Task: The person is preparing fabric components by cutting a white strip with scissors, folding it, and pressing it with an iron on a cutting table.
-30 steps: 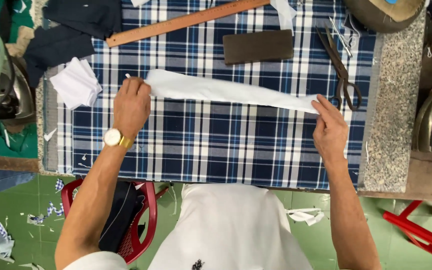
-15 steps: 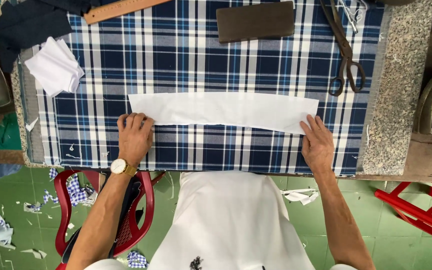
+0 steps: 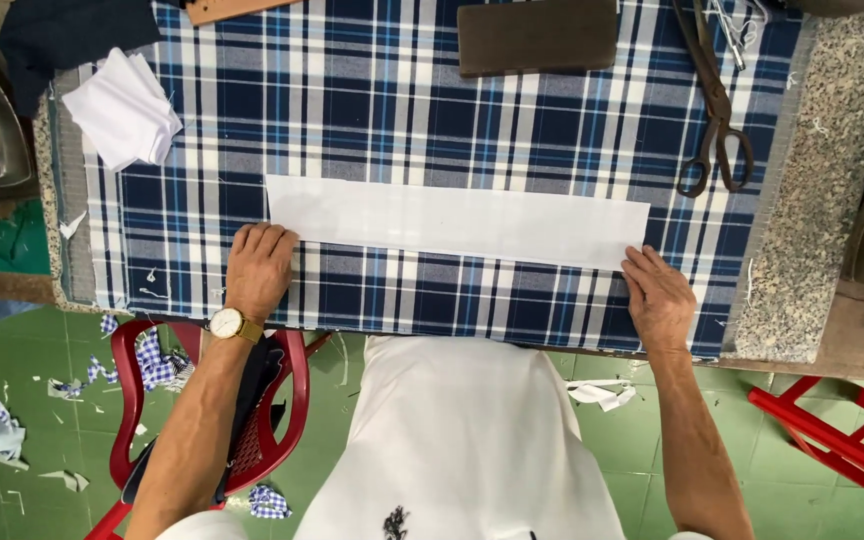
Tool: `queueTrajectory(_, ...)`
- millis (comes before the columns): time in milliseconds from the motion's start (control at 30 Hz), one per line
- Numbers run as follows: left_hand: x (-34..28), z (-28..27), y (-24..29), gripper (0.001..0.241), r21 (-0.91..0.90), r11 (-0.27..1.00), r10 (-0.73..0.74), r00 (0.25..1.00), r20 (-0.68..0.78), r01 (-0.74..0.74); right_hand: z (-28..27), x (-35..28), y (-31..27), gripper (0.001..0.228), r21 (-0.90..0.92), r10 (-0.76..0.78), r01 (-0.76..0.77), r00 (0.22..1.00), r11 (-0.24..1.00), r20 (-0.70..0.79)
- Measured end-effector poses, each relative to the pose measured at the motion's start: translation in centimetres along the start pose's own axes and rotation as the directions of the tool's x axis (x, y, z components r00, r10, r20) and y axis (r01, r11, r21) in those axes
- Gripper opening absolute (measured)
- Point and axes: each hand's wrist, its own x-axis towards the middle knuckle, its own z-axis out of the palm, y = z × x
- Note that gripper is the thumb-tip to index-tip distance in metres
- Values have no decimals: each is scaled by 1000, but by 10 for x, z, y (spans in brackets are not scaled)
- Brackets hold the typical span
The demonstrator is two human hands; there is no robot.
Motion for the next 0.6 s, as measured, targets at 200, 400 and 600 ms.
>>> queueTrajectory(200, -1, -3, 4, 12, 14, 1000, -15, 998, 64, 14, -9, 8, -12, 14, -26, -25, 25, 1000, 999, 5)
queueTrajectory(400, 8, -21, 17, 11, 13, 996, -93, 995, 41, 93, -19, 9, -32, 26, -49, 3, -1, 999, 999, 36)
queueTrajectory(600, 55, -30, 48, 38, 3, 989, -147, 980, -134, 149, -3, 39, -81, 41, -36, 94, -93, 995, 995, 18)
